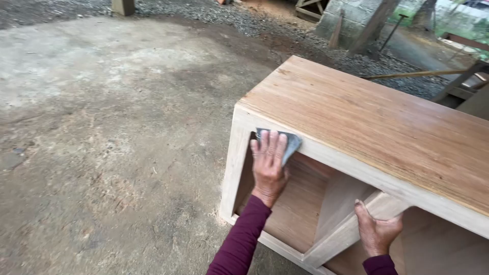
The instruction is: The person sands the surfaces of a wooden cabinet and applies wood stain with a brush.
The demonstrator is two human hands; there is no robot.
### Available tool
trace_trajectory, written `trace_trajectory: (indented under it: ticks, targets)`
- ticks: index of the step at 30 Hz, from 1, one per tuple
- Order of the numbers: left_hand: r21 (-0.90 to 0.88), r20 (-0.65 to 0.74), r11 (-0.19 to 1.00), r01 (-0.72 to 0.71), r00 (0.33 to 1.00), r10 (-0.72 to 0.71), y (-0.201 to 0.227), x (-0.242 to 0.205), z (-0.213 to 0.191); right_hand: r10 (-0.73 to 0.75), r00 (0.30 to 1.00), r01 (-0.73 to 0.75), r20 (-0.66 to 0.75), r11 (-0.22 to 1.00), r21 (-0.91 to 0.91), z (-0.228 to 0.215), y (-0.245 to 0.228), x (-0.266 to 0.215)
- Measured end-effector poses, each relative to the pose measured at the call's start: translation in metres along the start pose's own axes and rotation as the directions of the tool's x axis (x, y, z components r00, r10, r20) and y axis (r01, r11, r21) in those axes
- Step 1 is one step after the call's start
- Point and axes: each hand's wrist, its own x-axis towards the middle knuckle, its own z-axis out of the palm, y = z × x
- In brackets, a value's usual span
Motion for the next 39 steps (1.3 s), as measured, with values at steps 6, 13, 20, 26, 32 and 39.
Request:
trace_trajectory:
  ticks: [6, 13, 20, 26, 32, 39]
  targets:
    - [-0.066, -0.185, 0.922, 0.381, 0.904, -0.386, -0.008, 0.049, -0.024, -0.044, 0.999, 0.044, -0.005, 0.999, -0.008, 0.002, -0.008, 0.001]
    - [-0.235, 0.013, 0.972, -0.004, 1.000, 0.007, 0.084, -0.018, 0.007, -0.060, 0.998, 0.058, -0.020, 0.990, -0.126, 0.005, -0.007, 0.002]
    - [0.089, -0.067, 0.996, -0.015, 0.998, 0.021, 0.032, 0.007, -0.005, 0.023, 1.000, -0.023, 0.006, 0.999, -0.033, 0.010, -0.017, -0.001]
    - [-0.267, 0.070, 0.943, -0.200, 0.972, 0.226, 0.108, -0.028, 0.012, -0.012, 0.999, 0.009, 0.051, 0.999, 0.050, 0.013, -0.018, 0.000]
    - [-0.120, 0.055, 0.962, -0.244, 0.966, 0.252, 0.029, 0.002, -0.024, 0.058, 0.998, -0.057, 0.014, 0.996, -0.075, 0.015, -0.012, -0.005]
    - [-0.230, 0.160, 0.802, -0.551, 0.792, 0.590, 0.078, -0.014, 0.029, -0.004, 1.000, 0.005, 0.017, 0.999, -0.042, 0.032, -0.027, -0.009]
